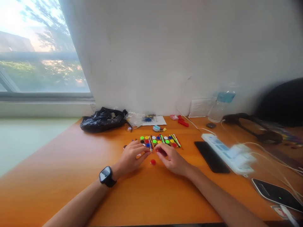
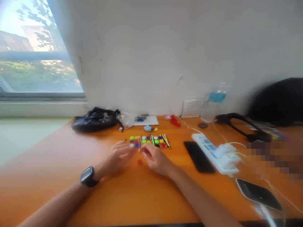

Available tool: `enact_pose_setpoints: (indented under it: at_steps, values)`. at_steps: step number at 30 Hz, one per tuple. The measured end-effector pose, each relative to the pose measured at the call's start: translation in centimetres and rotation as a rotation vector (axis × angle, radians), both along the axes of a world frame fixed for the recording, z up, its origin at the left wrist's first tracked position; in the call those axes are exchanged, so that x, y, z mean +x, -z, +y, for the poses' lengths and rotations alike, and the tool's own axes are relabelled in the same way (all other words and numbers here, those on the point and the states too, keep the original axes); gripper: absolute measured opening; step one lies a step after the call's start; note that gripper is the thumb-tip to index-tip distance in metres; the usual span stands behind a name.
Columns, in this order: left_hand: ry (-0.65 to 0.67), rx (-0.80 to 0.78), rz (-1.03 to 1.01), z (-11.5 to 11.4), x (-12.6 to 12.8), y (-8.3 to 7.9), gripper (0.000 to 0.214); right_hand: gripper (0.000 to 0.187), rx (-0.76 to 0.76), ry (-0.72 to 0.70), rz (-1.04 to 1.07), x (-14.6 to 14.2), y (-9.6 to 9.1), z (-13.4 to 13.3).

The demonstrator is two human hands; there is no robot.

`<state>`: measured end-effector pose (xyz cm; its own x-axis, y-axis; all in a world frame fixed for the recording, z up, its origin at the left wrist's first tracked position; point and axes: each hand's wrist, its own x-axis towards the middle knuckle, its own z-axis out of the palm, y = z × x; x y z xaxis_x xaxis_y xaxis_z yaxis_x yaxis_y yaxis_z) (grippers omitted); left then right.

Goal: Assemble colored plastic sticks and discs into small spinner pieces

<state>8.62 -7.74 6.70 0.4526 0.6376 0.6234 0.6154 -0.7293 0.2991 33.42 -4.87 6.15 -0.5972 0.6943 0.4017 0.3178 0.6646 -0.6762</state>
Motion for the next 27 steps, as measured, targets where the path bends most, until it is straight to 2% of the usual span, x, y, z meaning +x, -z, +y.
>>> enact_pose_setpoints:
  at_steps: [4,8,14,18,27]
  values:
    - [-0.005,-0.054,-0.008,-0.1,-0.4,-0.3,0.020,0.010,-0.025,0.068,0.033,0.2,-0.1,0.2]
    - [-0.023,-0.098,-0.036,-0.1,-0.6,0.1,0.018,0.013,-0.067,0.073,0.044,0.2,-0.3,0.2]
    - [-0.022,-0.106,-0.085,0.1,-0.2,0.6,0.021,0.020,-0.321,0.016,0.109,0.0,0.1,0.9]
    - [0.004,-0.104,-0.061,0.0,-0.1,0.5,0.020,0.018,-0.461,0.023,0.184,0.0,0.3,1.4]
    - [0.035,-0.135,0.057,-0.3,-0.1,0.3,0.021,0.014,-0.646,0.081,0.039,0.0,0.6,1.2]
